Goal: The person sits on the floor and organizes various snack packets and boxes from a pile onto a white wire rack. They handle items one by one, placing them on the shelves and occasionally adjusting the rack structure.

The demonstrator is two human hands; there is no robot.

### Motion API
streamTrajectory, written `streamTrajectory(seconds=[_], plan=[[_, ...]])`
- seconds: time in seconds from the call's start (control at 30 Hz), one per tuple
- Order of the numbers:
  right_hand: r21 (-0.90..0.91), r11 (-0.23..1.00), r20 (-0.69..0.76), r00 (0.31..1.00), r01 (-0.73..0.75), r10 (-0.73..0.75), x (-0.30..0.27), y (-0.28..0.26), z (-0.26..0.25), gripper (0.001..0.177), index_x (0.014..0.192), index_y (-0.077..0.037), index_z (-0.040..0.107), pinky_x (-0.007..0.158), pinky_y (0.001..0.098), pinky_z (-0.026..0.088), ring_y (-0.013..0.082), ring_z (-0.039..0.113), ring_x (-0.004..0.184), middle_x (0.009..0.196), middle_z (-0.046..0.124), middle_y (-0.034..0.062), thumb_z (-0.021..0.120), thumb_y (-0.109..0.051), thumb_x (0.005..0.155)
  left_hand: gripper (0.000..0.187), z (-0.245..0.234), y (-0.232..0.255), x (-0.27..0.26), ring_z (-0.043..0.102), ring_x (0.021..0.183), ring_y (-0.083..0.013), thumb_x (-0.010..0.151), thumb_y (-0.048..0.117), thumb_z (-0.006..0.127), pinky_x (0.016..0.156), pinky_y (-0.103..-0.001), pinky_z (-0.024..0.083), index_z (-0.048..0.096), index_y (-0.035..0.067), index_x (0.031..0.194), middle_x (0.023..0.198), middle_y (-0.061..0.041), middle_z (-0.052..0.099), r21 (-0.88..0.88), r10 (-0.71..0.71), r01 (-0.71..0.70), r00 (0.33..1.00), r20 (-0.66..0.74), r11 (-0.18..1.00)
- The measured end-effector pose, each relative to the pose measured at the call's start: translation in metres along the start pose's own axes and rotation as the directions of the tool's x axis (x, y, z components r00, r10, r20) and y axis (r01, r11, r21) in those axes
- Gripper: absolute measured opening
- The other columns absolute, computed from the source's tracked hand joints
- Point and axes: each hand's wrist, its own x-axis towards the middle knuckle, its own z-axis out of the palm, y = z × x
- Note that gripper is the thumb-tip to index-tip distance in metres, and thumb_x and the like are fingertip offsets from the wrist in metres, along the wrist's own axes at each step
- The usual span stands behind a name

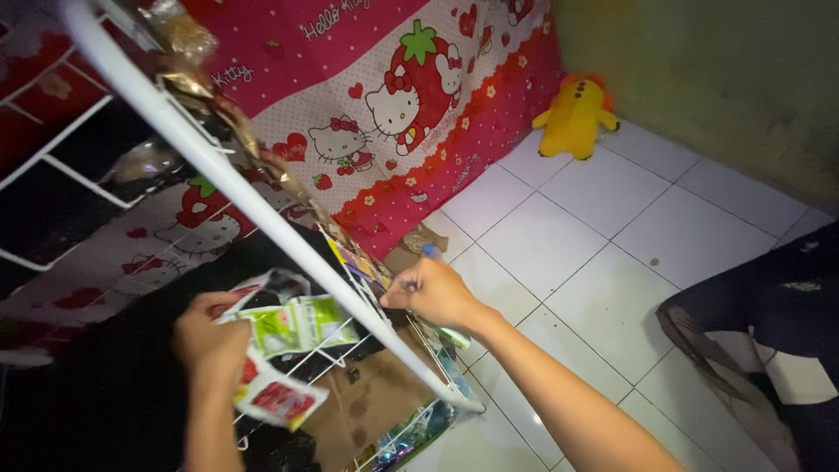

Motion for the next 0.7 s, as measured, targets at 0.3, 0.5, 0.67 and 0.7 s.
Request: streamTrajectory(seconds=[0.3, 0.5, 0.67, 0.7], plan=[[0.708, 0.692, 0.045, 0.987, -0.139, 0.153, -0.007, -0.035, -0.012, 0.058, 0.083, 0.002, 0.077, 0.046, 0.0283, 0.039, 0.0111, 0.044, 0.046, 0.054, 0.047, 0.0003, 0.059, -0.048, 0.105, 0.041, -0.131, -0.013, -0.045, 0.068, 0.084, -0.0188, 0.076, -0.005, 0.076, 0.074, -0.033, 0.054, 0.067, 0.0, 0.116, 0.1, -0.011, 0.07, -0.395, -0.105, 0.149, 0.986, 0.131, 0.907], [0.892, 0.407, 0.269, 0.955, -0.197, -0.125, -0.05, -0.123, -0.009, 0.051, 0.093, 0.004, 0.068, 0.056, 0.0276, 0.051, 0.0142, 0.062, 0.057, 0.068, 0.065, 0.0045, 0.052, -0.042, 0.109, 0.032, -0.199, -0.016, -0.101, 0.066, 0.082, -0.0141, 0.087, 0.013, 0.077, 0.071, -0.03, 0.055, 0.067, 0.004, 0.115, 0.1, -0.007, 0.069, -0.593, -0.079, 0.131, 0.99, 0.113, 0.794], [0.865, 0.394, 0.466, 0.789, -0.311, -0.401, -0.097, -0.22, 0.068, 0.028, 0.112, 0.007, 0.066, 0.077, 0.0289, 0.055, 0.0148, 0.065, 0.083, 0.093, 0.068, 0.0105, 0.054, -0.011, 0.094, 0.026, -0.247, -0.031, -0.16, 0.067, 0.083, -0.014, 0.091, 0.015, 0.074, 0.073, -0.031, 0.057, 0.065, 0.005, 0.114, 0.097, -0.007, 0.068, -0.682, -0.068, 0.12, 0.992, 0.103, 0.721], [0.857, 0.389, 0.5, 0.734, -0.34, -0.46, -0.11, -0.237, 0.09, 0.031, 0.116, 0.009, 0.066, 0.08, 0.0276, 0.054, 0.0144, 0.064, 0.086, 0.098, 0.068, 0.012, 0.055, -0.004, 0.09, 0.026, -0.259, -0.033, -0.176, 0.067, 0.086, -0.0134, 0.092, 0.014, 0.074, 0.075, -0.031, 0.057, 0.065, 0.004, 0.114, 0.099, -0.007, 0.069, -0.678, -0.026, 0.098, 0.993, 0.115, 0.728]])
